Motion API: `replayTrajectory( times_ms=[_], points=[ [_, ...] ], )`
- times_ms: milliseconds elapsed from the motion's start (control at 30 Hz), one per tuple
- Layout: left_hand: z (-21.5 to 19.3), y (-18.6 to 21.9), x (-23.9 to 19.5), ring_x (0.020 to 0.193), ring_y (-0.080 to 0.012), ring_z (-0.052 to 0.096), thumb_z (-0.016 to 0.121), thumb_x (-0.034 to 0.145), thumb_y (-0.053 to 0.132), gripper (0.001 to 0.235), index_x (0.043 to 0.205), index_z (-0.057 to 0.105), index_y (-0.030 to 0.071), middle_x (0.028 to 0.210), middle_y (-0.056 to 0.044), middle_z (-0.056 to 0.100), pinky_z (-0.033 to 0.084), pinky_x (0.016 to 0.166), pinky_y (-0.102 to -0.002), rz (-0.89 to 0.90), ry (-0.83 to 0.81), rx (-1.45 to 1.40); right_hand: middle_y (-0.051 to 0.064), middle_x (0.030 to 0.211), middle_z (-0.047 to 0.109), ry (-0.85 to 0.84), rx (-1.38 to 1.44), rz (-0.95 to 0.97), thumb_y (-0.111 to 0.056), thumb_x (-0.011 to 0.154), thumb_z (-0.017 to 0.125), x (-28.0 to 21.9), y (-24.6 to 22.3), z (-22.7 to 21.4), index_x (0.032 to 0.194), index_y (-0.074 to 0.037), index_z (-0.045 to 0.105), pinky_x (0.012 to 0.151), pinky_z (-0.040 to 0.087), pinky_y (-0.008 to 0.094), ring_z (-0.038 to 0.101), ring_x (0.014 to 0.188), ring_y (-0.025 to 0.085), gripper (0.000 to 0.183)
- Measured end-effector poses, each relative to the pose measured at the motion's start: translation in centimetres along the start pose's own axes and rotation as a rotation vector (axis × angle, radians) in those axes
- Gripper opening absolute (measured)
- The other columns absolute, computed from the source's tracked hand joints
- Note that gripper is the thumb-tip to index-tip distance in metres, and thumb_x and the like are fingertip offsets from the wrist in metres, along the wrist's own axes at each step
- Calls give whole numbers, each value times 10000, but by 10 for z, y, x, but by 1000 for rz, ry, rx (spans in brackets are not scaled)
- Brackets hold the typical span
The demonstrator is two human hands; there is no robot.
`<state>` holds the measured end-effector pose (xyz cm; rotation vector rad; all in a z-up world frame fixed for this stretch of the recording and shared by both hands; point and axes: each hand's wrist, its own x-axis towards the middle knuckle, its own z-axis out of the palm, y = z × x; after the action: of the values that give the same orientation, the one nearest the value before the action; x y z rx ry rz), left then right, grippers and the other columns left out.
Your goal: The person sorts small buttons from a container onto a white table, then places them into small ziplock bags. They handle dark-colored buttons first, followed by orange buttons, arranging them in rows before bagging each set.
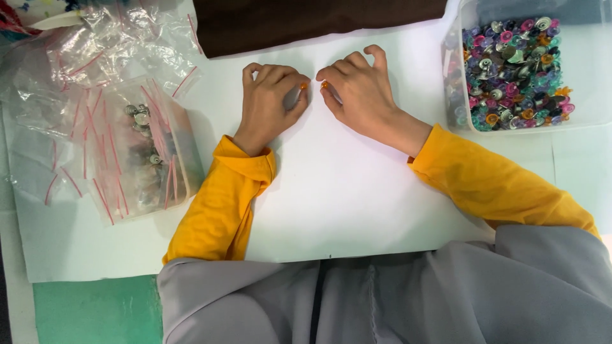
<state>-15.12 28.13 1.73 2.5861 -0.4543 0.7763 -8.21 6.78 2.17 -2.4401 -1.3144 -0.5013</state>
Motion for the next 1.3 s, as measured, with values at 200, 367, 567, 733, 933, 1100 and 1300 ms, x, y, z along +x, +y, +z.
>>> replayTrajectory(
  times_ms=[200, 367, 567, 733, 933, 1100, 1300],
  points=[
    [1, -1, 0, 884, -208, 636, 686, 910, 159, 159, 1058, 745, 160, 964, 12, 692, 337, 965, -411, 36, -24, 24, -57, 940, 742, 13, -77, -21, -249, 1041, 665, -2, 3, 4, 1072, -194, 767, 1077, 304, 454, 637, 905, 187, 120],
    [-1, 2, 1, 870, -208, 646, 640, 897, 147, 179, 1059, 717, 130, 959, 10, 715, 337, 973, -403, 30, -16, 29, -50, 942, 737, 22, -69, -35, -250, 1030, 678, -1, 5, 4, 1081, -183, 775, 1079, 308, 461, 634, 930, 187, 128],
    [0, 0, 0, 900, -222, 625, 655, 877, 193, 179, 1031, 716, 127, 991, 18, 703, 343, 954, -417, 24, -34, 36, -15, 977, 738, -13, -15, -15, -267, 1019, 678, -1, 7, -3, 1146, -162, 737, 1076, 309, 473, 647, 976, 208, 175],
    [1, 0, 0, 901, -232, 622, 693, 893, 261, 226, 1075, 710, 128, 1000, 9, 690, 353, 900, -431, 12, -9, 46, -40, 1033, 721, -17, 108, 59, -295, 999, 725, 1, 14, -35, 1196, -157, 718, 1019, 325, 440, 608, 985, 251, 241],
    [-2, 18, 24, 949, -215, 613, 703, 950, 235, 203, 1124, 678, 134, 1087, -35, 628, 375, 901, -388, -44, 139, 6, -3, 1113, 742, 74, 154, 102, -222, 1036, 793, -8, 25, -128, 1180, -125, 738, 909, 404, 448, 641, 1020, 284, 182],
    [-6, 85, 80, 946, -208, 598, 652, 985, 198, 156, 1135, 661, 158, 1100, -18, 612, 380, 867, -379, -20, 191, -205, 2, 1191, 761, 7, 61, 153, -198, 1099, 816, -34, 68, -176, 1244, -108, 758, 927, 417, 474, 660, 1032, 277, 180],
    [42, 164, 137, 1025, -278, 605, 647, 974, 192, 190, 1151, 618, 132, 1148, -59, 607, 468, 894, -416, 114, -46, -453, 68, 1175, 774, -542, -224, 433, -378, 1017, 665, -74, 128, -190, 1388, -238, 694, 850, 530, 529, 706, 1065, 379, 398]
  ],
)
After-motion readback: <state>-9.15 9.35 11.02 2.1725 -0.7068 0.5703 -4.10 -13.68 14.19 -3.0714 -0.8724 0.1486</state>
